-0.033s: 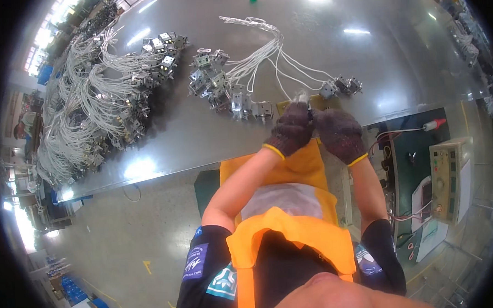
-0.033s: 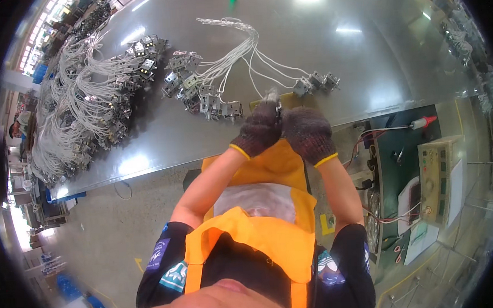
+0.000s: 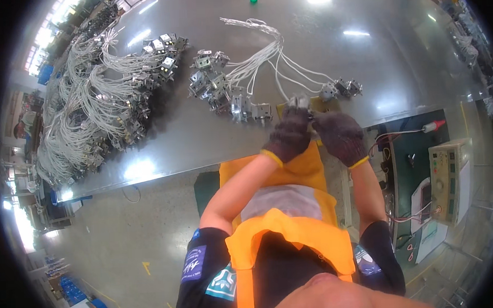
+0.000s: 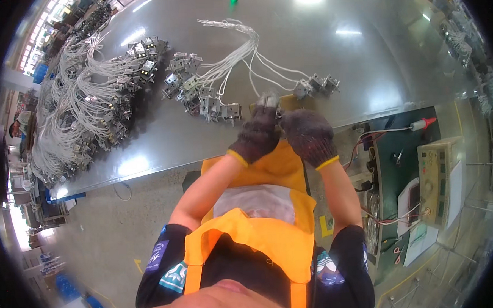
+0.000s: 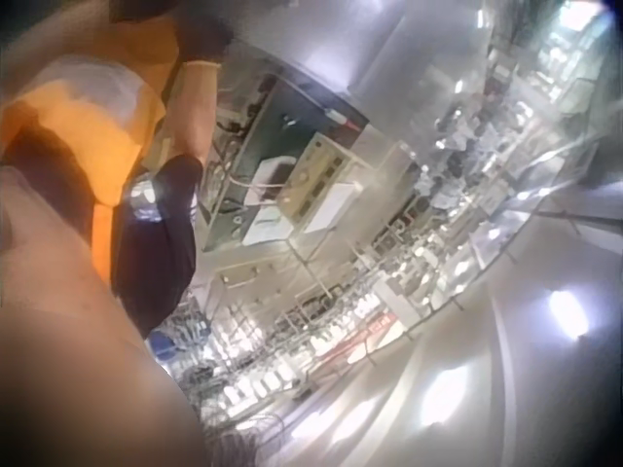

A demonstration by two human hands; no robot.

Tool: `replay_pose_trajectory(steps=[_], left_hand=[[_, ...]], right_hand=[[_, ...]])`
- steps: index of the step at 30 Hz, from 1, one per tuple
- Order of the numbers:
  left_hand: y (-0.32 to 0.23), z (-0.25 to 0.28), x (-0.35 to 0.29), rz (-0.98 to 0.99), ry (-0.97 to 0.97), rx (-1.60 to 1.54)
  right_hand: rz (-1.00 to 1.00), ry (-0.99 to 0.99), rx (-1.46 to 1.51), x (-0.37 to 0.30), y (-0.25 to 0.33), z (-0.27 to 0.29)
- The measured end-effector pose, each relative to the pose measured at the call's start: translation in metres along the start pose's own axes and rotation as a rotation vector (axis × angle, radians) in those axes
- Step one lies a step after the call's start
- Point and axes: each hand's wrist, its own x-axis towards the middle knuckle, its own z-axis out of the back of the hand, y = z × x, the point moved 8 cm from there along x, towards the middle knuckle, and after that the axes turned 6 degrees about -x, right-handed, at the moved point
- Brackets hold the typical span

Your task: Assembling an electronic wiring harness by plugging multiple connectors into a circuit board at a manual workstation.

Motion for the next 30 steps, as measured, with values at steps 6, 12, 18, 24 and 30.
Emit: replay_pose_trajectory(steps=[6,12,18,24,30], left_hand=[[0.017,0.048,-0.005,-0.095,0.008,0.487],[0.050,0.052,-0.003,0.067,-0.081,0.232],[0.035,0.009,-0.037,0.055,-0.225,-0.277],[0.048,0.022,-0.042,0.067,-0.105,-0.208],[0.060,-0.007,-0.020,0.511,-0.036,-0.884]], right_hand=[[-0.156,0.292,1.114,-0.002,0.024,-0.059],[-0.561,-0.018,1.197,0.021,-0.024,-0.097],[-0.506,-0.197,1.307,0.025,-0.060,-0.105],[-0.714,-0.137,1.533,0.015,-0.079,-0.071],[-0.466,0.219,0.995,0.002,-0.054,-0.047]])
